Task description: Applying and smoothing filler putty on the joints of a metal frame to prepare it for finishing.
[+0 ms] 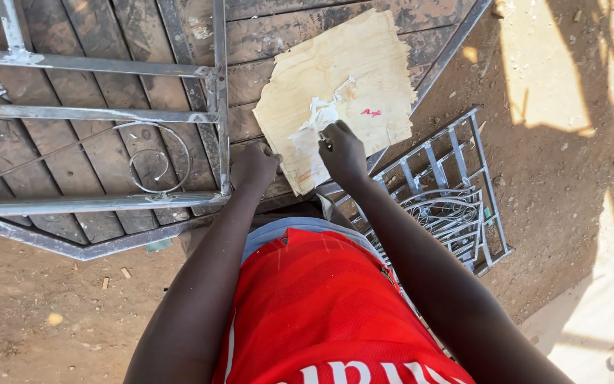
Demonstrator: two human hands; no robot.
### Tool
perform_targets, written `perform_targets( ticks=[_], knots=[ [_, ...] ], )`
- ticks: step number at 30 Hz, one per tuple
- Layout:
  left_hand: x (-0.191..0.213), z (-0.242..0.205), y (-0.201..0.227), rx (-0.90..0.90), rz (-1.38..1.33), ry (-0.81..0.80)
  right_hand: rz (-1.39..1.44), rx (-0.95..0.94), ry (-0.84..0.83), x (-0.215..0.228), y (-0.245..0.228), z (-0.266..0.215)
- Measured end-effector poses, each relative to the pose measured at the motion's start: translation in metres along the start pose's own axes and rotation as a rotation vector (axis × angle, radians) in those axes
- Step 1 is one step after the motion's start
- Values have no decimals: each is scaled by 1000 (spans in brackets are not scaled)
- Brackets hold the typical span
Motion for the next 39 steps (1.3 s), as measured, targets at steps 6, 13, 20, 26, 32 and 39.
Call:
perform_targets(
  ticks=[6,13,20,26,32,39],
  knots=[
    [-1,1,-1,22,-14,-5,-85,79,99,24,-9,4],
    [2,-4,4,16,-20,7,-201,286,-29,-1,-12,-7],
    [3,-7,3,10,6,-11,-210,257,87,-7,3,2],
    [3,-6,2,28,-42,-3,-190,263,58,18,-11,5],
    [2,-6,3,30,-18,4,-246,300,-27,-11,-1,-6],
    [2,-9,7,20,-15,16,-225,252,53,14,-33,5]
  ],
)
Point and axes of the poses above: each hand's wrist, its own z-axis towards the middle knuckle, its own x-axis out of the back of the hand, y = z × x, the point moved 4 cm from there along z, towards the middle knuckle, and after that the axes turned 11 degrees about z, right-handed, at the moved point
